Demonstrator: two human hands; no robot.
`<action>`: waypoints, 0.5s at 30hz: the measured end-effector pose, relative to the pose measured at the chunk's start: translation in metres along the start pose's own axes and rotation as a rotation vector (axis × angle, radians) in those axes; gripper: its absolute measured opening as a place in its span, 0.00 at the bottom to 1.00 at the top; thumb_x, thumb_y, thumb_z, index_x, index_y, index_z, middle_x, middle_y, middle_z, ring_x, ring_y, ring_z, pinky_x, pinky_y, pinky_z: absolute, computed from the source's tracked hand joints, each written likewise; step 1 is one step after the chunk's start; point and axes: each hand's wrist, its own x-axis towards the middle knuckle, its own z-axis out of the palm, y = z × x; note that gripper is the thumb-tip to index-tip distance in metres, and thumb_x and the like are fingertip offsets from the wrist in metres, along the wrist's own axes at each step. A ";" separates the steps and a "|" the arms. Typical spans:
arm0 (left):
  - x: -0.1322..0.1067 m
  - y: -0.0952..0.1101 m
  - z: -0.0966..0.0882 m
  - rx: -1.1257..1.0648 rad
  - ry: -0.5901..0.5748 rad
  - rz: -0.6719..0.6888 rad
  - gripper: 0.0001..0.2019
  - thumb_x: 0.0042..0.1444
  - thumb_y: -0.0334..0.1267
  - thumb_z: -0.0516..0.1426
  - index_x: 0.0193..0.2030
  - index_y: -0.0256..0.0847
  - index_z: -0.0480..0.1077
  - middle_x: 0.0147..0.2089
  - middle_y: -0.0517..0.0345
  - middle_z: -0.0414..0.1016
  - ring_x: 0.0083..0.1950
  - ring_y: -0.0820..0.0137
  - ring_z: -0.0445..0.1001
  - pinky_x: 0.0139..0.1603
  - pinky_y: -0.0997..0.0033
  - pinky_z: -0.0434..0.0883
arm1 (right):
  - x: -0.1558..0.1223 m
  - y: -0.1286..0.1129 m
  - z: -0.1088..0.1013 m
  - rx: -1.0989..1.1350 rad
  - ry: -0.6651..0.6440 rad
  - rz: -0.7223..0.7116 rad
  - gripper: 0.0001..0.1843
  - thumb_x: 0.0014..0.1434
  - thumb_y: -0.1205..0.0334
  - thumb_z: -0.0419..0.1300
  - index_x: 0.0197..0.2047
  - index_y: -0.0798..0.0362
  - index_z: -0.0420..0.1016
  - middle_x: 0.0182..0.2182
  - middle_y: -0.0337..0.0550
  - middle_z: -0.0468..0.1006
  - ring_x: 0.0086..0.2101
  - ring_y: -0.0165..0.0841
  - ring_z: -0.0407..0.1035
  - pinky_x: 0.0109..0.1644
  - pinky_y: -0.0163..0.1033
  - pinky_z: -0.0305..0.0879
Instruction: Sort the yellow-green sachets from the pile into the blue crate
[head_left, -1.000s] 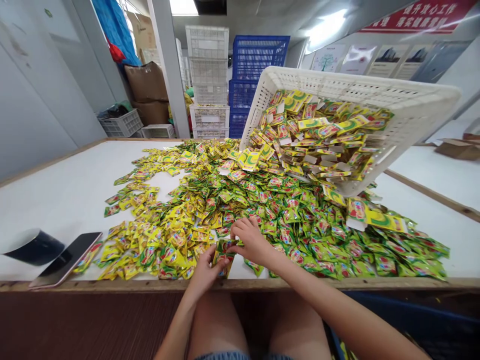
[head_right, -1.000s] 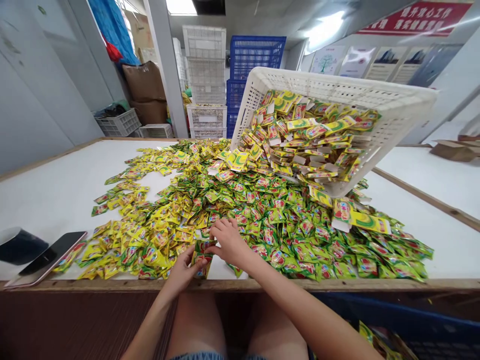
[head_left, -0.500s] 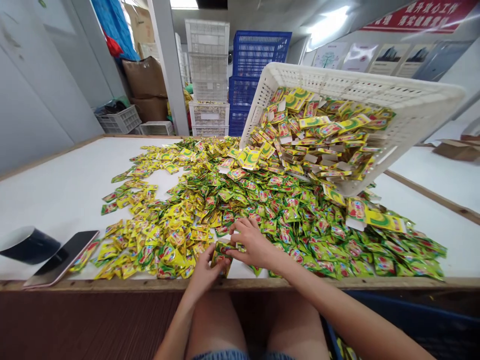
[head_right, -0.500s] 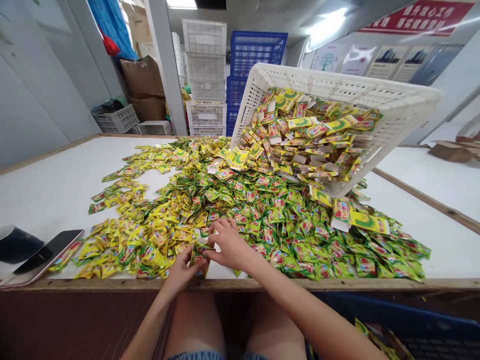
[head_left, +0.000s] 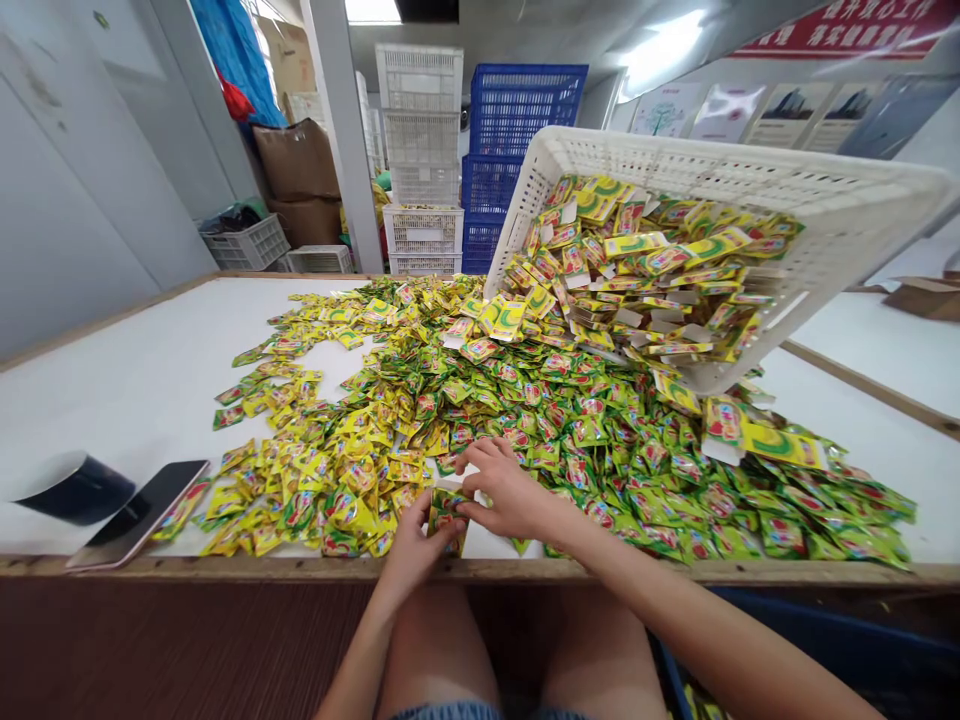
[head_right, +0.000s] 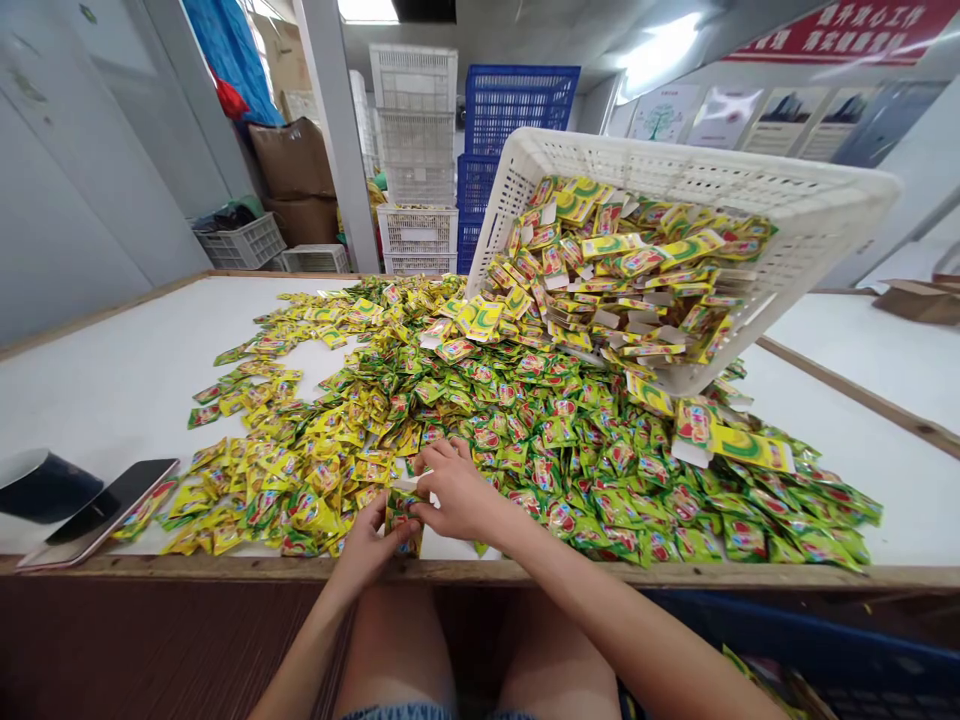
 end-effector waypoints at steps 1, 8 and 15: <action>-0.001 0.001 0.001 -0.002 -0.007 0.003 0.16 0.47 0.41 0.59 0.43 0.38 0.67 0.39 0.56 0.74 0.40 0.66 0.70 0.41 0.71 0.67 | -0.001 0.000 -0.003 0.015 -0.001 -0.003 0.11 0.52 0.56 0.61 0.23 0.52 0.72 0.39 0.42 0.70 0.44 0.37 0.57 0.52 0.48 0.46; -0.004 0.005 0.003 0.053 0.033 -0.001 0.16 0.48 0.41 0.58 0.44 0.39 0.68 0.39 0.56 0.74 0.40 0.66 0.70 0.42 0.70 0.67 | -0.002 -0.002 -0.004 0.020 -0.037 -0.045 0.09 0.55 0.58 0.57 0.28 0.51 0.74 0.41 0.42 0.69 0.45 0.37 0.57 0.52 0.48 0.47; -0.002 0.002 0.003 0.062 0.022 0.050 0.18 0.50 0.40 0.56 0.48 0.39 0.66 0.46 0.53 0.73 0.47 0.63 0.69 0.49 0.67 0.65 | -0.002 -0.009 0.011 -0.017 0.067 0.089 0.09 0.53 0.56 0.59 0.36 0.51 0.73 0.42 0.45 0.69 0.46 0.38 0.57 0.54 0.50 0.45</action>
